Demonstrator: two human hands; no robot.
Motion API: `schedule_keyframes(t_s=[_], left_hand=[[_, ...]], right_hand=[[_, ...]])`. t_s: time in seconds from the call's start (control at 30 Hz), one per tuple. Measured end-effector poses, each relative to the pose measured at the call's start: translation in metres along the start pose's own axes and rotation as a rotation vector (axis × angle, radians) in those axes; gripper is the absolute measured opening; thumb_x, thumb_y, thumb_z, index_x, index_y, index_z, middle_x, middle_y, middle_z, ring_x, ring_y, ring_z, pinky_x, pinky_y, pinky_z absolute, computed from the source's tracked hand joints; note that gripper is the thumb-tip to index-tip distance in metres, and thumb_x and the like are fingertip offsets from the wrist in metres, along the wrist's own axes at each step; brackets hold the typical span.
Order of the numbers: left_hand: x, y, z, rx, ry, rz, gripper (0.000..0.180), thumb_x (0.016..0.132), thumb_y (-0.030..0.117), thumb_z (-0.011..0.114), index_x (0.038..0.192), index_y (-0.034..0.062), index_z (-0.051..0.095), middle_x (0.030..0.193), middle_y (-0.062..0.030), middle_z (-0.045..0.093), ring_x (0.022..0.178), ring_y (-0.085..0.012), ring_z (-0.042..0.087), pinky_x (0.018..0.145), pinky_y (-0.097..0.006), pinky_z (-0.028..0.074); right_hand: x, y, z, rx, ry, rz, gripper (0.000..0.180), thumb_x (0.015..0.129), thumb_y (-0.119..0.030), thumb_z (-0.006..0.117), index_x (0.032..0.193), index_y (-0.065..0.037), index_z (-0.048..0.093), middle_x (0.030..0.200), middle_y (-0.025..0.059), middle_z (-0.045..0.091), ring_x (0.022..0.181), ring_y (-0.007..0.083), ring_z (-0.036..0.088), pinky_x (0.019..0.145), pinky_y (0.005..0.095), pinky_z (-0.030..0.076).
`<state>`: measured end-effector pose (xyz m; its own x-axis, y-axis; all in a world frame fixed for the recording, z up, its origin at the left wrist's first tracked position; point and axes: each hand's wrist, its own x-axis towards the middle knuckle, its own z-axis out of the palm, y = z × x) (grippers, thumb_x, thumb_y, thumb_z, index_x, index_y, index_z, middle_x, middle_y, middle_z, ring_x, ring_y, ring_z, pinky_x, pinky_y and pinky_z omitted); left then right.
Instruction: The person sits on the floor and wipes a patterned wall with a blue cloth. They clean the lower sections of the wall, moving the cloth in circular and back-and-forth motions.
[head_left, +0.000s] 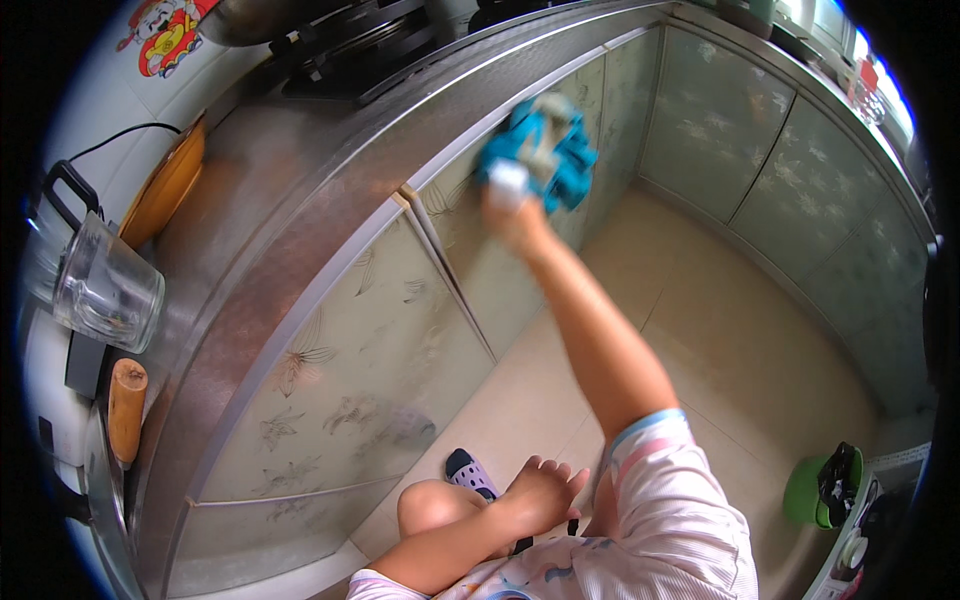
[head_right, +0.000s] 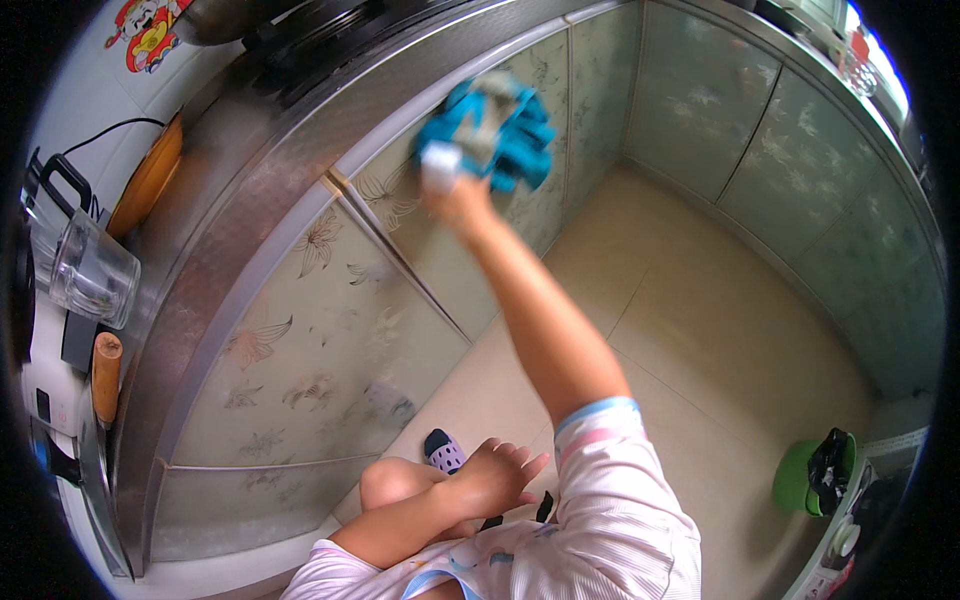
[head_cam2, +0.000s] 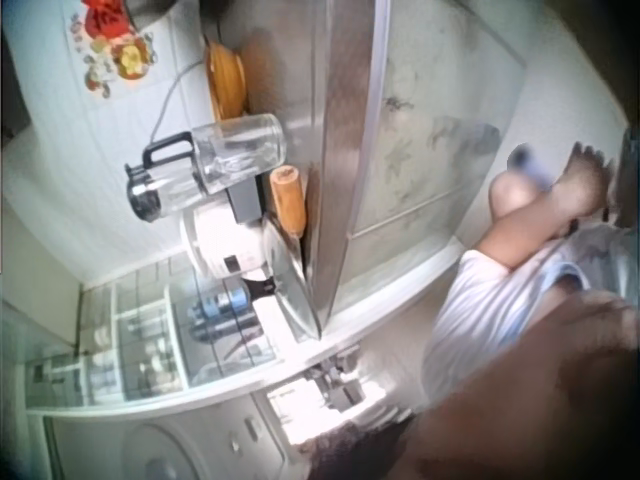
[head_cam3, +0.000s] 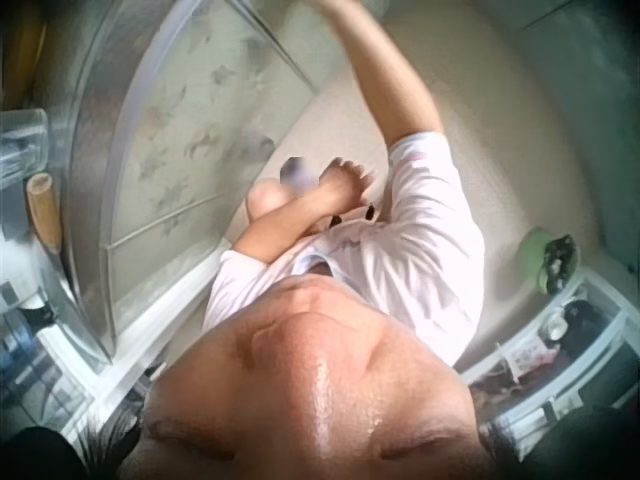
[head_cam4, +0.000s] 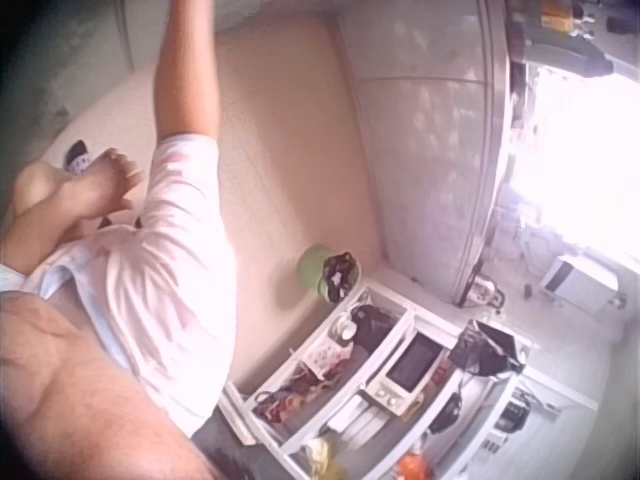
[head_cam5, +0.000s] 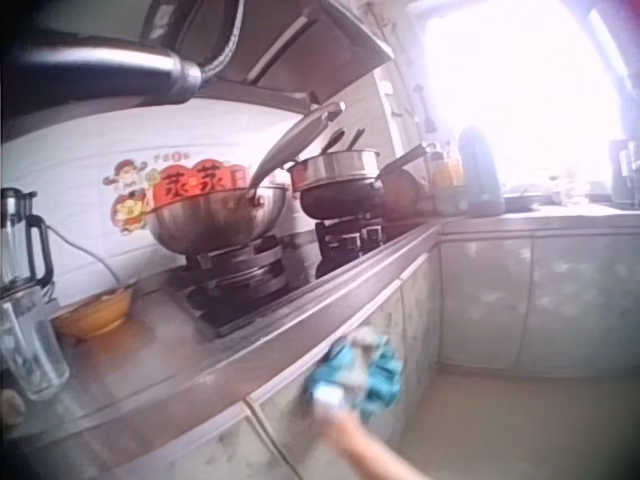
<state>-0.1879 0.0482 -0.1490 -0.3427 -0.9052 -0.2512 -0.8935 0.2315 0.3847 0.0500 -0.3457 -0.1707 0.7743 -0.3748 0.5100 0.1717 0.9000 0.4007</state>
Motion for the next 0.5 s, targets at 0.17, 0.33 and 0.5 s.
schedule_keyframes(t_s=[0.17,0.33,0.5], left_hand=[[-0.025,-0.004,0.009,-0.071,-0.148,-0.005,0.064,0.090,0.041,0.066,0.140,0.0048,0.051,0.116,-0.0165,0.063,0.107,-0.0332,0.061,0.093,-0.046,0.045],[-0.015,0.001,0.013,-0.111,-0.194,0.004,0.063,0.089,0.038,0.067,0.141,0.0071,0.051,0.115,-0.0162,0.063,0.109,-0.0332,0.060,0.095,-0.046,0.043],[-0.025,-0.008,0.005,-0.071,-0.118,-0.060,0.068,0.086,0.037,0.071,0.143,0.0063,0.050,0.112,-0.0141,0.062,0.105,-0.0305,0.060,0.093,-0.045,0.045]], right_hand=[[-0.141,0.248,0.005,-1.421,0.356,-0.286,0.037,0.101,-0.019,0.057,0.136,-0.015,0.046,0.120,-0.0001,0.053,0.106,0.0156,0.051,0.096,0.0295,0.045],[-0.147,0.236,0.026,-2.055,0.149,-0.397,0.057,0.087,-0.013,0.067,0.135,-0.008,0.037,0.122,0.0082,0.046,0.113,0.0235,0.044,0.114,0.0418,0.024],[-0.124,0.226,0.030,-1.924,0.156,-0.439,0.052,0.084,-0.013,0.069,0.128,-0.010,0.042,0.114,0.0079,0.050,0.106,0.0247,0.047,0.105,0.0402,0.033]])
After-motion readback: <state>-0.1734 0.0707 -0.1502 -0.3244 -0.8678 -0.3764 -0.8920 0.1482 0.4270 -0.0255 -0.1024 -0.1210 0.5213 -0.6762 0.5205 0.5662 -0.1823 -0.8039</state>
